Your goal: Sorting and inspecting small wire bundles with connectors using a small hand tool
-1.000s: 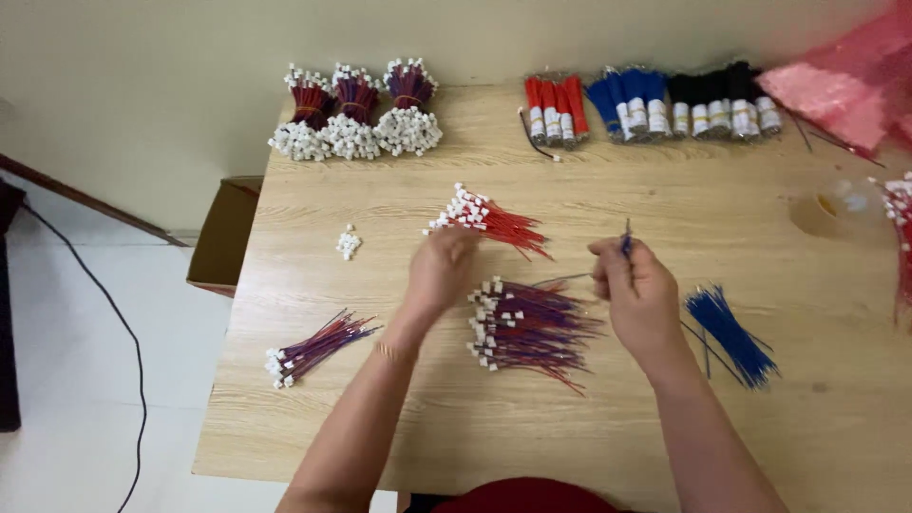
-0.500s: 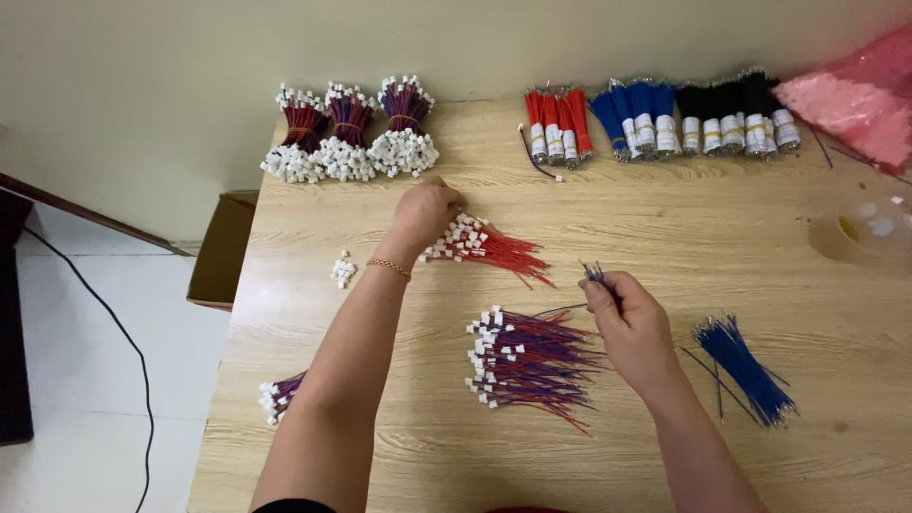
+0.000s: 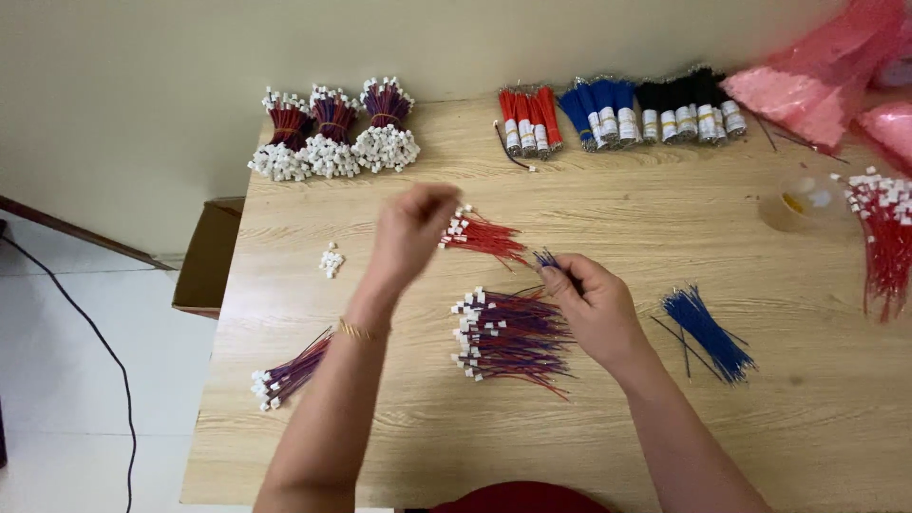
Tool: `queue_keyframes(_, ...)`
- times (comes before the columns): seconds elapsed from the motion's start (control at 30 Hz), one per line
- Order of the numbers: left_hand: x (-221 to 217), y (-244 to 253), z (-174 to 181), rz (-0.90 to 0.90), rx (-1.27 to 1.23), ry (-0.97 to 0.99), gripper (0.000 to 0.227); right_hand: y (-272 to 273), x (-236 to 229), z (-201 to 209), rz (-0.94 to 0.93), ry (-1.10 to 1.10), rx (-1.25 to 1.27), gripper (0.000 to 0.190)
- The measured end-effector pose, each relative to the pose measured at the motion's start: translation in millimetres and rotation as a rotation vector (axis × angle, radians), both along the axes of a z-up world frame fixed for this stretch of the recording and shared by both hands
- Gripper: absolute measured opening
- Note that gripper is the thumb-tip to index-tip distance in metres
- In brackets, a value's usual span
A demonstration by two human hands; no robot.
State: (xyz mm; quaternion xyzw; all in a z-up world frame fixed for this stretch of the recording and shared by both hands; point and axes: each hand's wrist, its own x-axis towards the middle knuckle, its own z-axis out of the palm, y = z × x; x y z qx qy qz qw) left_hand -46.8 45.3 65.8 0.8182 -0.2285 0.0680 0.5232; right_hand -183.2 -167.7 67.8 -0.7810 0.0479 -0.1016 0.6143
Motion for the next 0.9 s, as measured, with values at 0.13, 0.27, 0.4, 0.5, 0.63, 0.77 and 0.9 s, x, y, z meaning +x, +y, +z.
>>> queue_keyframes(0.13, -72.3, -17.6, 25.1, -0.122, -0.104, 0.16, 0.014, 8.8, -13.1, 14.0, 0.006, -0.049, -0.034, 0.013)
queue_keyframes(0.27, -99.9, -31.7, 14.2, -0.217, -0.259, 0.245, 0.014, 10.4, -26.2, 25.1, 0.033, -0.051, -0.141, 0.015)
queue_keyframes(0.4, -106.6, -36.5, -3.1, -0.222, -0.364, 0.303, 0.011, 6.0, -29.3, 27.1, 0.088, -0.07, -0.161, 0.014)
queue_keyframes(0.5, -113.3, -36.2, 5.1, -0.231, -0.422, 0.365, 0.011, 11.2, -38.5, 24.7, 0.087, -0.036, -0.013, 0.011)
queue_keyframes(0.63, -121.9, -38.4, -4.5, -0.247, -0.499, 0.429, 0.01, 10.5, -38.8, 19.5, 0.071, -0.036, 0.076, 0.009)
queue_keyframes(0.77, -121.5, -40.6, -19.2, -0.238, -0.579, 0.475, 0.012, 13.3, -39.4, 23.4, 0.06, -0.014, 0.156, 0.008)
queue_keyframes(0.9, -121.3, -42.4, -28.8, -0.249, -0.644, 0.539, 0.012, 12.1, -41.7, 25.0, 0.043, -0.011, 0.118, 0.006)
